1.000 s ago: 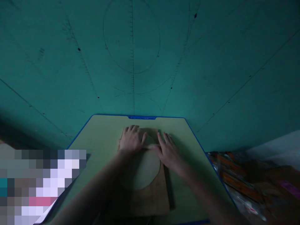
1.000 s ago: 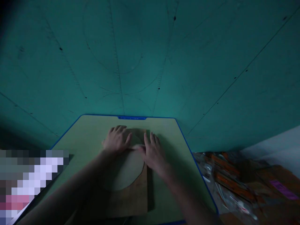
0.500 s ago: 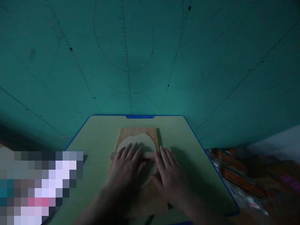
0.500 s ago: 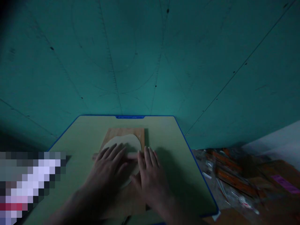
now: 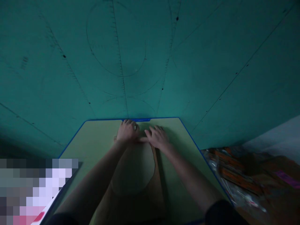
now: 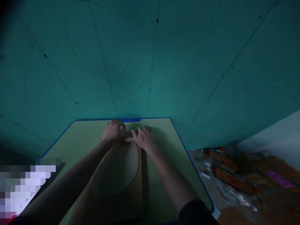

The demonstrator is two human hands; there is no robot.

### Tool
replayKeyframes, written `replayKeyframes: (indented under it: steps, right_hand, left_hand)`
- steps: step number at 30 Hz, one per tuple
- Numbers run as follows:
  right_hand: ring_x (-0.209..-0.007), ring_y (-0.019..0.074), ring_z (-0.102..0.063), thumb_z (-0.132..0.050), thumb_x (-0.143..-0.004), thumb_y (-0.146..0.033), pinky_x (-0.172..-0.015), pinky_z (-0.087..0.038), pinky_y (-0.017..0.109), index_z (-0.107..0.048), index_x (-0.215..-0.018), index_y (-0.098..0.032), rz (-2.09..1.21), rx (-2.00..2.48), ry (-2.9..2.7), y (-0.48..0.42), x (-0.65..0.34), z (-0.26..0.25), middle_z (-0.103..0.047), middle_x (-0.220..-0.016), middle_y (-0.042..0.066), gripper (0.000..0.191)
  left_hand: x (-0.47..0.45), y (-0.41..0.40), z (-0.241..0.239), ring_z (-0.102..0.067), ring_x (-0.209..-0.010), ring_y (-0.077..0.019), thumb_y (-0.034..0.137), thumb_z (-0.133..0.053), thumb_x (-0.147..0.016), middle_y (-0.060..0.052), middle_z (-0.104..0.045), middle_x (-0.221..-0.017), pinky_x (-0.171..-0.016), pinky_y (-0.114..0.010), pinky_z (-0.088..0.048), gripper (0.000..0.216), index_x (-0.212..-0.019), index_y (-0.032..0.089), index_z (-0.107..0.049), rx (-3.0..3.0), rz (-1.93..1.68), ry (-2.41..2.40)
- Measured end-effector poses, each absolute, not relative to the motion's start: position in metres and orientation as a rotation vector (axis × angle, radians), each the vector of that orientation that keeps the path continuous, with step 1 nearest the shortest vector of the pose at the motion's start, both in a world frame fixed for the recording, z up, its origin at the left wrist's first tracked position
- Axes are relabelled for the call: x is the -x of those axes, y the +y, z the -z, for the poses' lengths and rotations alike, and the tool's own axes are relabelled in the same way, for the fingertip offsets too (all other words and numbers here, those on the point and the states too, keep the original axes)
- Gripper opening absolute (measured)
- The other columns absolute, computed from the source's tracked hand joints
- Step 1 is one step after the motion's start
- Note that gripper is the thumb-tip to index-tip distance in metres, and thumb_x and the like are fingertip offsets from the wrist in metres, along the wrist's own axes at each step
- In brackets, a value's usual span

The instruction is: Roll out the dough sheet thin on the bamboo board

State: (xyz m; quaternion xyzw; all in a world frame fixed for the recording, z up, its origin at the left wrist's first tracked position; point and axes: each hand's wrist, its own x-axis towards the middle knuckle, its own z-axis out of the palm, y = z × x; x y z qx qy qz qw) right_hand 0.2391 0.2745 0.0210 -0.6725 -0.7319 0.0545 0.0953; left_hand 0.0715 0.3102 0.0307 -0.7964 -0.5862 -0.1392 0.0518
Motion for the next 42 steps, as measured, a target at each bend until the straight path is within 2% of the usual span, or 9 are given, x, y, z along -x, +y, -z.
replayKeyframes:
  steps: [6,11,14,19,24,30,33,36,42]
  right_hand:
    - [-0.131,0.0302,-0.056,-0.032,-0.106,-0.047,-0.112,-0.037,0.047,-0.066,-0.13,-0.013,-0.173,2.076,-2.092,0.291,-0.236,-0.035,-0.062,-0.14,0.02,0.054]
    - [-0.135,0.0313,-0.052,-0.036,-0.105,-0.048,-0.109,-0.043,0.047,-0.062,-0.135,-0.014,-0.157,1.86,-2.235,0.213,-0.243,-0.017,-0.06,-0.143,0.019,0.052]
    - [-0.149,0.0347,-0.034,-0.045,-0.102,-0.049,-0.117,-0.037,0.052,-0.045,-0.152,-0.011,-0.096,1.677,-2.296,0.141,-0.257,-0.006,-0.041,-0.16,0.019,0.062]
    - [-0.154,0.029,-0.026,-0.041,-0.105,-0.047,-0.121,-0.034,0.052,-0.021,-0.163,-0.021,-0.12,1.517,-2.37,0.08,-0.277,-0.004,-0.028,-0.167,0.011,0.067]
    - [-0.151,0.0315,-0.033,-0.033,-0.107,-0.042,-0.122,-0.028,0.058,-0.041,-0.155,-0.015,-0.189,1.556,-2.399,0.139,-0.271,-0.01,-0.04,-0.161,0.017,0.056]
    - [-0.129,0.0274,-0.054,-0.036,-0.106,-0.032,-0.109,-0.045,0.043,-0.05,-0.147,-0.013,-0.261,1.616,-2.332,0.165,-0.263,-0.02,-0.061,-0.139,0.016,0.047]
    - [-0.112,0.0254,-0.061,-0.037,-0.104,-0.026,-0.097,-0.05,0.04,-0.054,-0.142,-0.017,-0.291,1.656,-2.317,0.135,-0.267,-0.02,-0.066,-0.125,0.013,0.042]
    - [-0.116,0.026,-0.059,-0.039,-0.103,-0.024,-0.098,-0.049,0.04,-0.052,-0.142,-0.018,-0.268,1.634,-2.283,0.109,-0.269,-0.016,-0.063,-0.129,0.014,0.042]
    - [-0.107,0.0245,-0.063,-0.038,-0.105,-0.028,-0.091,-0.049,0.036,-0.065,-0.122,-0.018,-0.23,1.785,-2.233,0.126,-0.262,-0.016,-0.07,-0.116,0.012,0.034]
  left_hand:
    - [-0.074,0.322,-0.038,-0.067,-0.1,-0.0302,0.021,-0.041,-0.096,-0.018,-0.074,-0.102,-0.086,-0.041,-0.051,0.035,-0.095,0.012,-0.074,2.405,0.401,-1.787]
    - [-0.062,0.24,-0.018,-0.061,-0.121,-0.0335,0.037,-0.044,-0.101,-0.016,-0.07,-0.123,-0.099,-0.048,-0.047,0.035,-0.112,0.017,-0.071,2.481,0.388,-1.697]
    - [-0.047,0.171,-0.002,-0.058,-0.126,-0.0368,0.041,-0.05,-0.099,-0.018,-0.064,-0.137,-0.104,-0.054,-0.045,0.042,-0.129,0.015,-0.064,2.537,0.482,-1.513]
    - [-0.027,0.112,0.009,-0.051,-0.136,-0.0368,0.041,-0.055,-0.093,-0.017,-0.055,-0.149,-0.107,-0.053,-0.045,0.058,-0.147,0.018,-0.048,2.653,0.544,-1.24]
    - [-0.033,0.168,-0.004,-0.053,-0.134,-0.0369,0.038,-0.051,-0.098,-0.019,-0.06,-0.141,-0.11,-0.054,-0.042,0.047,-0.137,0.012,-0.056,2.597,0.459,-1.344]
    - [-0.041,0.192,-0.013,-0.059,-0.126,-0.037,0.044,-0.047,-0.102,-0.02,-0.067,-0.128,-0.105,-0.053,-0.047,0.037,-0.106,0.013,-0.068,2.584,0.357,-1.513]
    - [-0.032,0.158,-0.01,-0.052,-0.135,-0.0376,0.037,-0.046,-0.101,-0.02,-0.062,-0.137,-0.111,-0.055,-0.042,0.035,-0.12,0.013,-0.063,2.616,0.463,-1.384]
    - [-0.024,0.127,-0.013,-0.052,-0.135,-0.0377,0.033,-0.051,-0.095,-0.02,-0.058,-0.142,-0.112,-0.055,-0.042,0.047,-0.138,0.013,-0.052,2.647,0.496,-1.312]
    - [-0.027,0.144,-0.016,-0.053,-0.133,-0.0375,0.033,-0.052,-0.095,-0.018,-0.061,-0.138,-0.111,-0.056,-0.041,0.042,-0.132,0.015,-0.055,2.736,0.438,-1.312]
